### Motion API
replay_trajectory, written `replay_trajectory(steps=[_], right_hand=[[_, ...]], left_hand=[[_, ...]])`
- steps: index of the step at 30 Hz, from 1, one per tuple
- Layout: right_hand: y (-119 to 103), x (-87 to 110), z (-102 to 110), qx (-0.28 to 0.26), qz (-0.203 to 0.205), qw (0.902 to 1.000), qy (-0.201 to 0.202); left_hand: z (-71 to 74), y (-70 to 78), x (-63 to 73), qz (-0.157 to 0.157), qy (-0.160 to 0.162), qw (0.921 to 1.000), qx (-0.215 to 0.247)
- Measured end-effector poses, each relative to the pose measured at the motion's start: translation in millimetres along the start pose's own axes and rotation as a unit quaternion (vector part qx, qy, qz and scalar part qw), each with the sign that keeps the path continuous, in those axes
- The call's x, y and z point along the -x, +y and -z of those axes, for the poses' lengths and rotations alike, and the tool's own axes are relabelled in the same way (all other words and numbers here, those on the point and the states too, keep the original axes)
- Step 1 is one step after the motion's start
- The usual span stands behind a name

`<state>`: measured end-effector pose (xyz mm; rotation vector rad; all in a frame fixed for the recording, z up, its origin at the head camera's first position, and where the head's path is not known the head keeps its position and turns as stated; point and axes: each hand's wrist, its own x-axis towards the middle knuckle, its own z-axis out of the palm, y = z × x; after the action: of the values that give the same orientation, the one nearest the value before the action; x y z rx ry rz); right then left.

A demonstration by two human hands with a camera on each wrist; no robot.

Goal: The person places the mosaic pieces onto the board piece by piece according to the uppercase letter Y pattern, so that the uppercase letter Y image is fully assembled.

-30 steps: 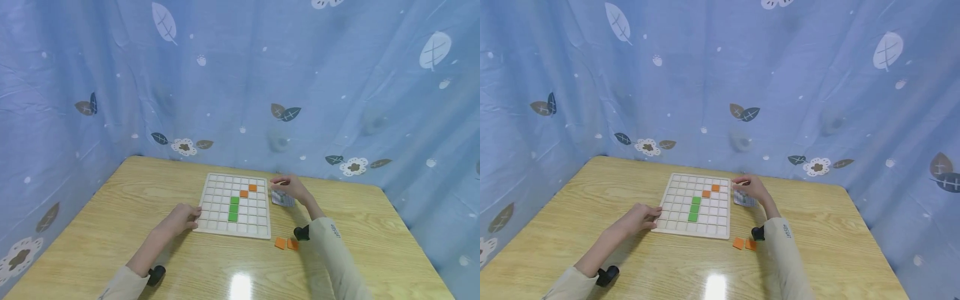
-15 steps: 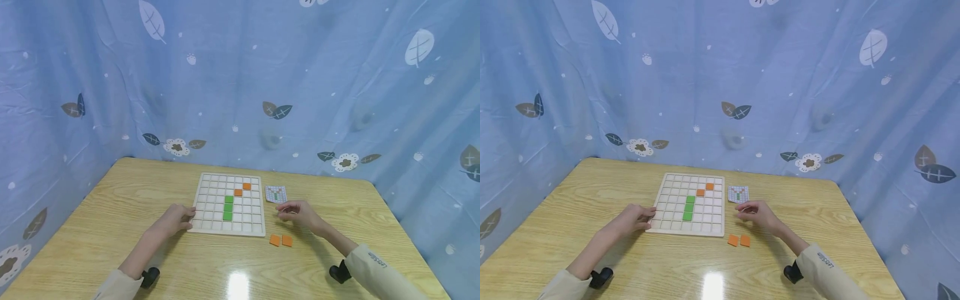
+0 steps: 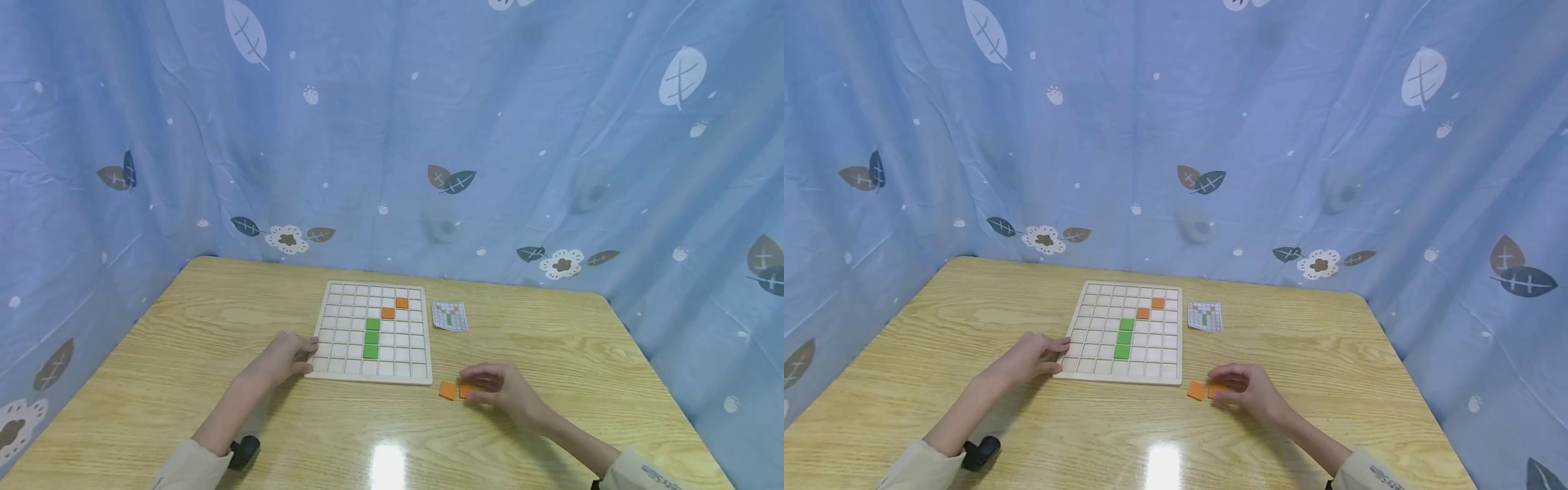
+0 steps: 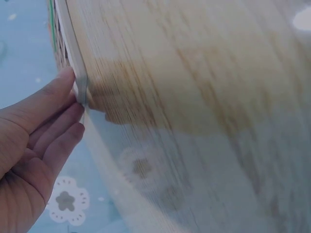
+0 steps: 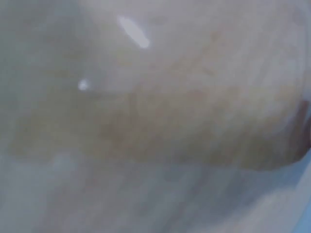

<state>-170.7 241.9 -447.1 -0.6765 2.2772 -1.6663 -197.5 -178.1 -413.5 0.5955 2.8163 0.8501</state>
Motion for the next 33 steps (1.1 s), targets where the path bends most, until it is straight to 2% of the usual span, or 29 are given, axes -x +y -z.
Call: replay_trajectory(steps=[4,7,11,14,19,23,26,33], right_hand=[[0,11.2,-10,0.028,0.03,0.9991,0.011],[-1,16.4,-16,0.093,0.051,0.9937,0.036],[-2,21.1,-22,0.188,0.053,0.9771,0.085],[-3,22.1,-22,0.229,0.044,0.9672,0.101],[-5,20.7,-21,0.234,0.037,0.9667,0.096],[-6,11.6,-17,0.213,0.066,0.9702,0.094],[-10,0.2,-14,0.201,0.085,0.9716,0.09],[-22,-38.2,-8,0.214,0.099,0.9687,0.078]], left_hand=[[1.1,1.3,0.0,0.001,0.002,1.0,-0.001],[1.8,1.3,-0.1,-0.007,0.004,1.0,-0.005],[0.3,0.2,-0.8,-0.012,0.006,0.9999,-0.001],[-0.9,-0.4,-0.7,-0.01,0.008,0.9999,0.0],[-1.3,0.0,1.1,-0.002,0.006,1.0,0.003],[-0.1,0.0,2.8,0.001,0.007,1.0,0.005],[1.0,0.2,3.4,-0.004,0.01,0.9999,0.003],[-0.5,-0.4,1.9,-0.019,0.013,0.9997,0.002]])
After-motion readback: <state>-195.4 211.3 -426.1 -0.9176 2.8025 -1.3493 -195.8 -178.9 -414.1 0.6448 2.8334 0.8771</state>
